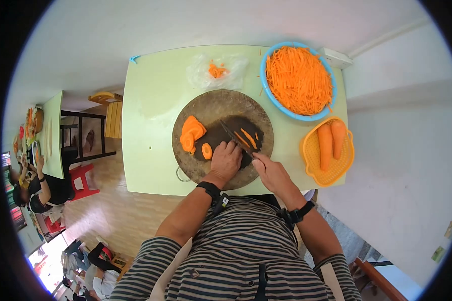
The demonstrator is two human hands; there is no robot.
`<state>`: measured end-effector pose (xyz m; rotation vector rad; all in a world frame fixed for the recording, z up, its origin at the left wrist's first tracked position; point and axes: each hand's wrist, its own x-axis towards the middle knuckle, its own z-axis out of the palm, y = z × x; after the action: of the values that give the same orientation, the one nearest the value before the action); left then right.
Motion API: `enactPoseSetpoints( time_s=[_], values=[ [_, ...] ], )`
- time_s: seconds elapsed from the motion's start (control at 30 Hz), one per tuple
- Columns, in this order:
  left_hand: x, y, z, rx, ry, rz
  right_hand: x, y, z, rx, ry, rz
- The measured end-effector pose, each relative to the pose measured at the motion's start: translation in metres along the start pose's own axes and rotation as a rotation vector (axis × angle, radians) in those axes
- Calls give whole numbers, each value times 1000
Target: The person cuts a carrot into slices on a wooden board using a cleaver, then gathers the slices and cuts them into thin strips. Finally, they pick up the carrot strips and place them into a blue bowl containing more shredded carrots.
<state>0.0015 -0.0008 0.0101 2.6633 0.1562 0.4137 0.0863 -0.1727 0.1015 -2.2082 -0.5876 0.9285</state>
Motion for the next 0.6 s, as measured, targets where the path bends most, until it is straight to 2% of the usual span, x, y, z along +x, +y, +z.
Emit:
enactPoseSetpoints(
  time_s=[0.07,0.23,0.43,0.53,0.6],
  values=[
    [-2,-3,2,13,-81,-23,-11,-2,-4,-22,-28,24],
    [-1,-5,6,-9,-19,9,-21,-2,-8,-44,-59,68],
    [-3,-6,5,-3,-25,24,-3,-6,2,-117,-5,3],
    [0,-2,3,6,-23,0,17,-6,4,-88,-10,-3],
    [1,-1,2,8,3,-10,25,-1,7,113,75,-94]
  ],
)
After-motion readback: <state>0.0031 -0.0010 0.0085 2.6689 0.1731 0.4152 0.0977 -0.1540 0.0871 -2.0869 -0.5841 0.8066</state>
